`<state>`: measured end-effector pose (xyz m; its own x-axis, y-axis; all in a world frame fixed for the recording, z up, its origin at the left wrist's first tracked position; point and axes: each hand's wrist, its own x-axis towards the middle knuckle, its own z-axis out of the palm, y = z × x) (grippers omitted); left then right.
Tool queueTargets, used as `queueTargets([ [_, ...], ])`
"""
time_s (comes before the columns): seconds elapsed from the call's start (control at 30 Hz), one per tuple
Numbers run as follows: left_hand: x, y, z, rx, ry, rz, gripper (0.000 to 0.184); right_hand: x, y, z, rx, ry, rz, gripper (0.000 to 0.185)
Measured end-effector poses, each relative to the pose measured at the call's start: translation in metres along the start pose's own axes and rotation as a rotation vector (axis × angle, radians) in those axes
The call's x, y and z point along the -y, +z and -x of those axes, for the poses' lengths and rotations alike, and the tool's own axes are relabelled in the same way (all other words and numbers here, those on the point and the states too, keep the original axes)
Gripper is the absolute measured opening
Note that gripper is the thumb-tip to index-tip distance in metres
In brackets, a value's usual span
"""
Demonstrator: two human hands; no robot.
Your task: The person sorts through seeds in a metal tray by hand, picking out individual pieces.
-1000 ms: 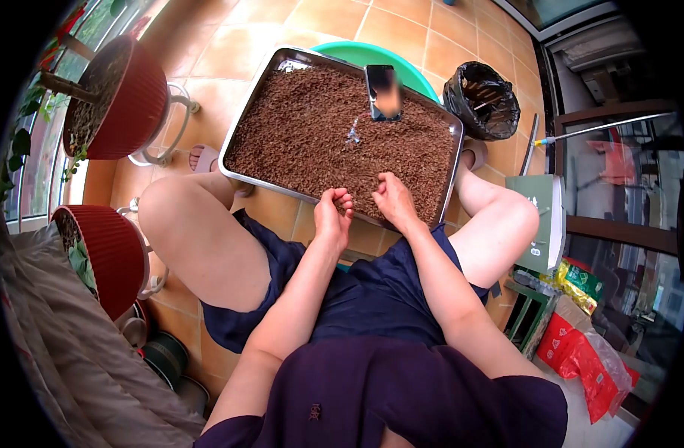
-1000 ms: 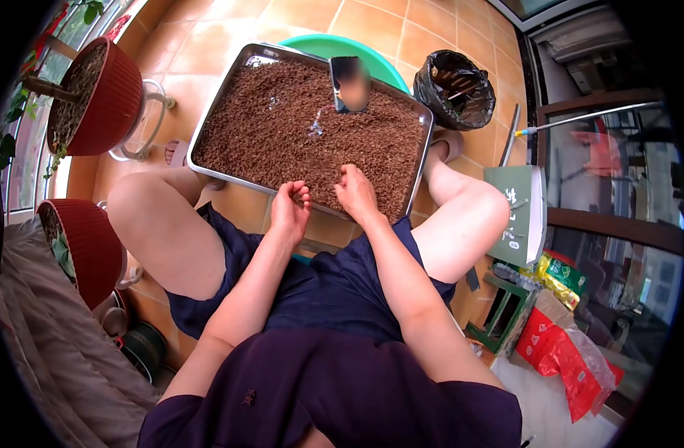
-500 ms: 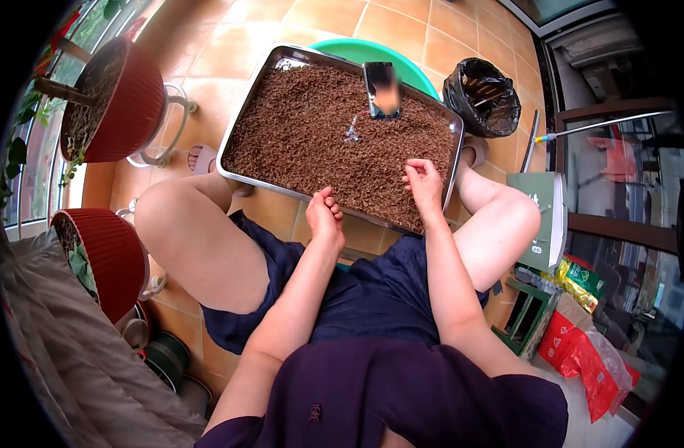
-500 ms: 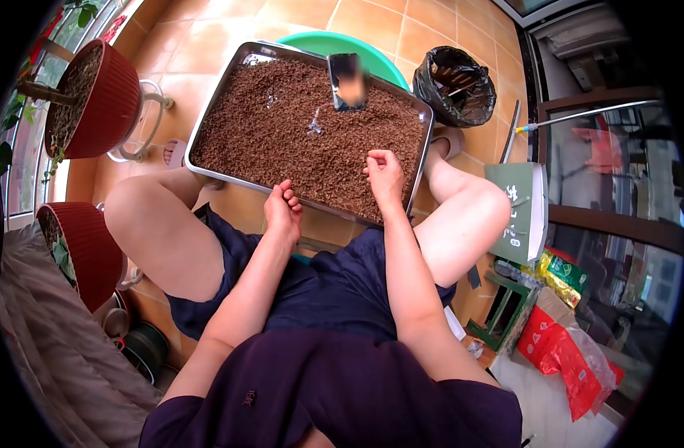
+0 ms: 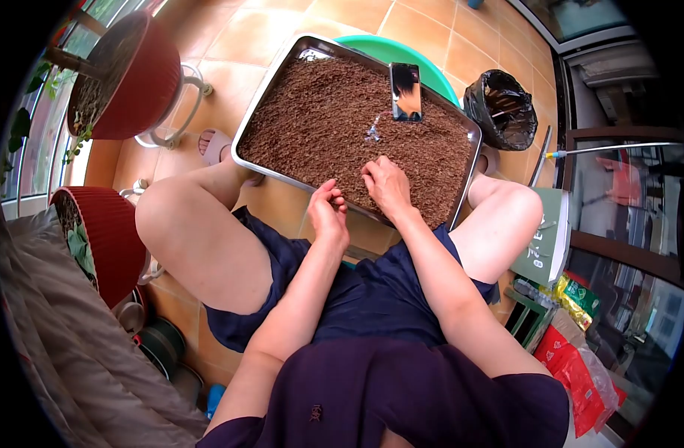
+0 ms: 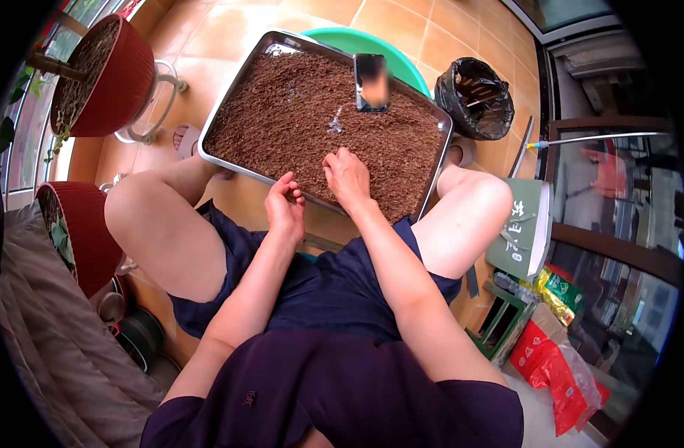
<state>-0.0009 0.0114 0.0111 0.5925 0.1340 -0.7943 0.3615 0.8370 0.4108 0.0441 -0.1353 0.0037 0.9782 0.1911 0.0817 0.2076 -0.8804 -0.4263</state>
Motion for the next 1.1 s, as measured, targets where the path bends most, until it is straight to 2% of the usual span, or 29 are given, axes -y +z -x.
queueTargets([
  [0.07,-0.004,0.0,0.001,-0.012,0.01,0.004,0.031,-0.005,0.001,0.001,0.012,0.006,0.073,0.01],
  [0.17,-0.008,0.007,0.007,-0.032,0.014,0.012,0.026,-0.012,-0.011,0.004,0.072,0.278,-0.158,0.01],
  [0.23,-0.006,0.01,0.008,-0.035,0.002,0.009,0.023,-0.03,-0.014,0.008,0.024,0.261,-0.308,0.013],
  [0.3,-0.004,0.012,0.009,-0.031,-0.015,-0.003,0.022,-0.039,-0.017,0.008,0.108,0.637,-0.858,0.014],
  [0.33,-0.003,0.013,0.009,-0.029,-0.02,-0.006,0.022,-0.042,-0.022,0.01,0.101,0.66,-1.003,0.019],
  [0.43,-0.003,0.013,0.01,-0.026,-0.024,-0.019,0.02,-0.045,-0.028,0.012,0.067,0.761,-1.154,0.019],
  [0.87,0.006,0.009,0.006,-0.024,-0.039,-0.043,0.015,-0.052,-0.029,0.019,0.027,0.705,-1.042,0.018],
  [0.97,0.007,0.009,0.004,-0.028,-0.035,-0.048,0.014,-0.059,-0.026,0.019,0.022,0.706,-0.894,0.016],
  [1.1,0.009,0.008,0.002,-0.045,-0.031,-0.062,0.013,-0.06,-0.024,0.021,0.002,0.693,-0.933,0.016],
])
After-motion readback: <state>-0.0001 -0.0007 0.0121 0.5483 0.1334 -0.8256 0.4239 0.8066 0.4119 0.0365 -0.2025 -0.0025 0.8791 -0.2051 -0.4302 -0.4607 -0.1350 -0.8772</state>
